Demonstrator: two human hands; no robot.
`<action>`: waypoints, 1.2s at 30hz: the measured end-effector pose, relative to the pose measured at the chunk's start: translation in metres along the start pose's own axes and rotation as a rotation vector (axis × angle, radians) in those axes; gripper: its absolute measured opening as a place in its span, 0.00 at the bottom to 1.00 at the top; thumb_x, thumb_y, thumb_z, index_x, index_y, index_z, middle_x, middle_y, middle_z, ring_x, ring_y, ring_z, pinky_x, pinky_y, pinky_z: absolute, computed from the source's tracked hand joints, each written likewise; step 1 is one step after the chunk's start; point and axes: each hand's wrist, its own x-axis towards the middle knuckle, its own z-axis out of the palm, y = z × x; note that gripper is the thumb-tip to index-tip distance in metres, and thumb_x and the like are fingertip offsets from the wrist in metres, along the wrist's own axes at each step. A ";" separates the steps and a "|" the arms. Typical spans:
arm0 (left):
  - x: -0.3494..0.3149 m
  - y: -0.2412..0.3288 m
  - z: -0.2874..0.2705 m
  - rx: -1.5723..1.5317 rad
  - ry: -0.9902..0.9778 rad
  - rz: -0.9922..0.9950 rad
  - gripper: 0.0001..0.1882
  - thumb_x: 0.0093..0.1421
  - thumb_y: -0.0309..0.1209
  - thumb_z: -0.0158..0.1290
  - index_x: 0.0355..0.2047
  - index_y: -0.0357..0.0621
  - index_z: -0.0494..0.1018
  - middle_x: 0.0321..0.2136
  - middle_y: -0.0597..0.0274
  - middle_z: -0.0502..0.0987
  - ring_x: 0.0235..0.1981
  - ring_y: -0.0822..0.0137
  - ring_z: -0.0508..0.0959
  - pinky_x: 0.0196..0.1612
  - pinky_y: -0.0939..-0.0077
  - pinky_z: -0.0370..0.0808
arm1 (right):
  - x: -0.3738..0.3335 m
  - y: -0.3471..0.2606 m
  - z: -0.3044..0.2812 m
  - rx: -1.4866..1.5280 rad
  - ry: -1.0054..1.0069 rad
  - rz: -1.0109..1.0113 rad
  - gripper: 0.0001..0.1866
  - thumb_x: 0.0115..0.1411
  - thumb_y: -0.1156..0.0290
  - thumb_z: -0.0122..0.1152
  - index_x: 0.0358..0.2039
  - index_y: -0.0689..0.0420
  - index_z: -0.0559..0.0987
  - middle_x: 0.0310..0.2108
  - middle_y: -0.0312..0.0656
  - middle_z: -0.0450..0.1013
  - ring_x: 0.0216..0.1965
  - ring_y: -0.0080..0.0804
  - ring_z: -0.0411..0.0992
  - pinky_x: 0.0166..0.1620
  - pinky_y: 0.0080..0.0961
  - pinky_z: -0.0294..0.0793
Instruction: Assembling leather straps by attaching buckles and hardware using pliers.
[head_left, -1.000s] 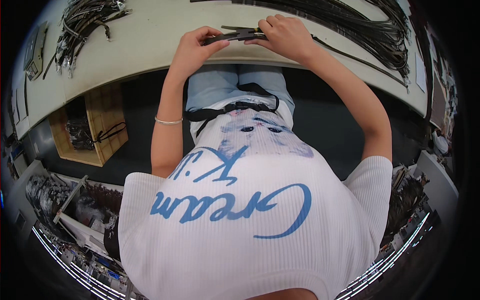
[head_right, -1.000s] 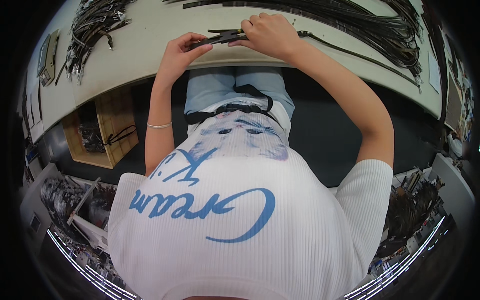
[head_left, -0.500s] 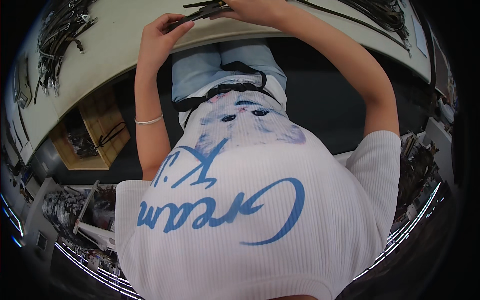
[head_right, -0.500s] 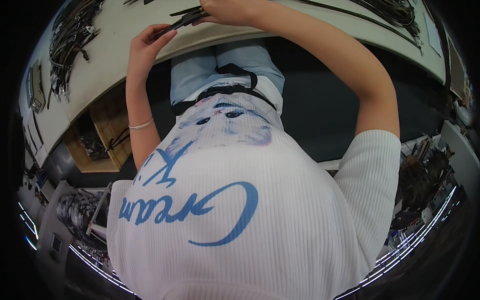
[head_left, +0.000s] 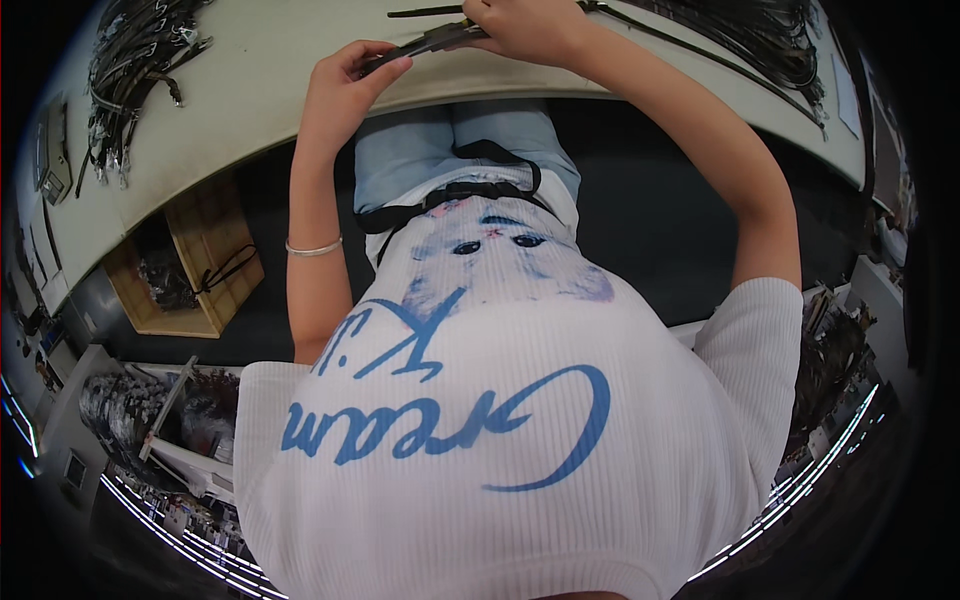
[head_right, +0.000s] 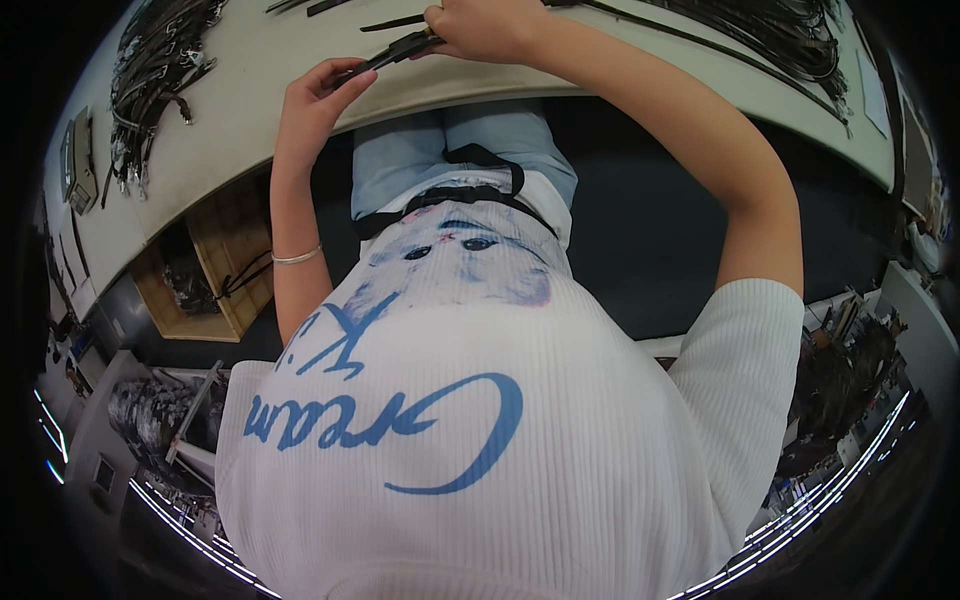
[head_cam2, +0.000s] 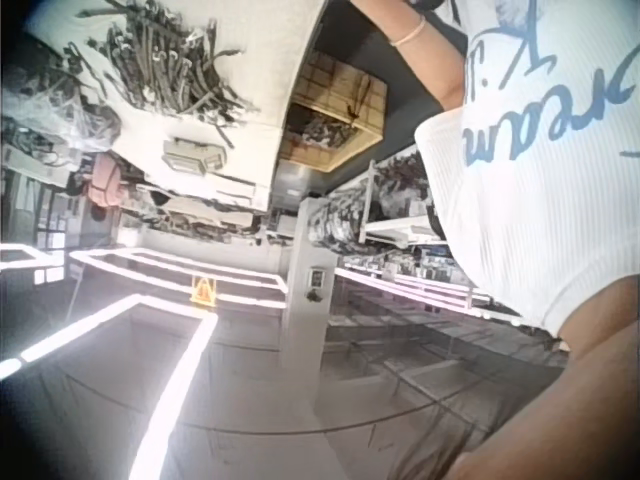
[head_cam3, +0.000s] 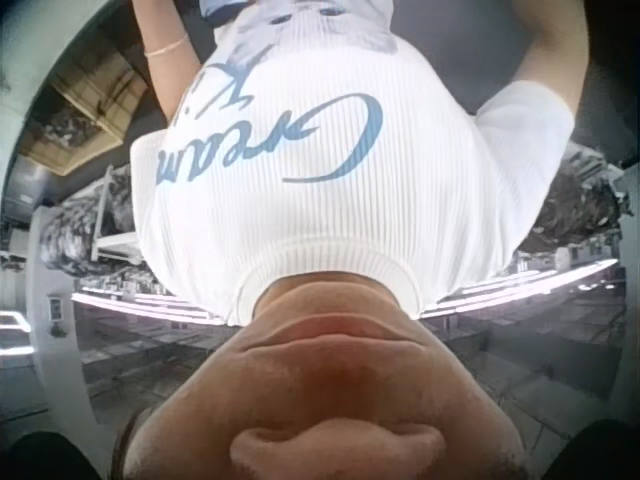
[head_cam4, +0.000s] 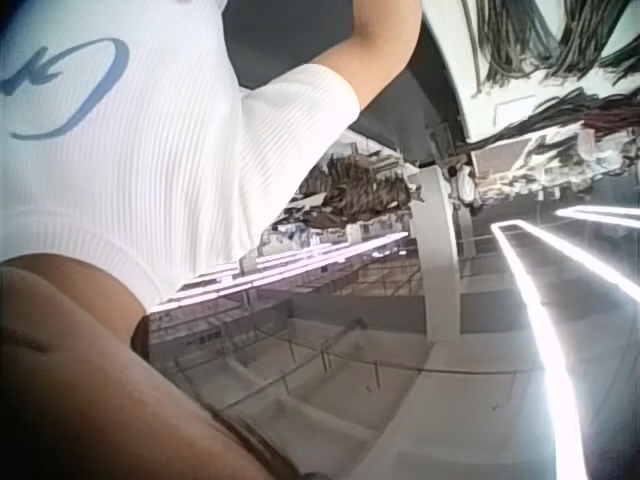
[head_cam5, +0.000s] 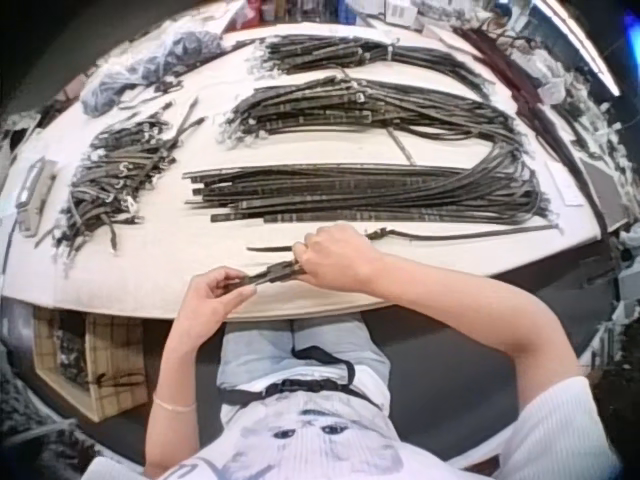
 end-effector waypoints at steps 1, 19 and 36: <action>0.001 0.000 0.000 -0.010 0.001 -0.005 0.15 0.54 0.33 0.61 0.37 0.34 0.76 0.24 0.69 0.75 0.25 0.81 0.68 0.27 0.86 0.63 | 0.003 0.001 -0.004 0.019 -0.011 0.006 0.19 0.52 0.54 0.58 0.26 0.60 0.76 0.24 0.48 0.75 0.28 0.45 0.75 0.31 0.39 0.74; -0.012 -0.004 -0.002 0.024 -0.025 -0.080 0.15 0.55 0.30 0.61 0.38 0.31 0.74 0.29 0.63 0.77 0.31 0.77 0.73 0.37 0.82 0.71 | 0.005 -0.005 0.002 -0.091 0.041 -0.091 0.20 0.53 0.52 0.61 0.25 0.59 0.74 0.24 0.43 0.74 0.29 0.41 0.76 0.30 0.35 0.75; -0.005 -0.028 -0.004 -0.053 0.002 -0.056 0.15 0.52 0.31 0.62 0.35 0.33 0.75 0.26 0.59 0.77 0.27 0.72 0.74 0.34 0.78 0.71 | -0.029 0.006 -0.018 -0.041 -0.028 0.071 0.23 0.55 0.48 0.58 0.31 0.58 0.74 0.27 0.43 0.71 0.33 0.41 0.72 0.35 0.34 0.72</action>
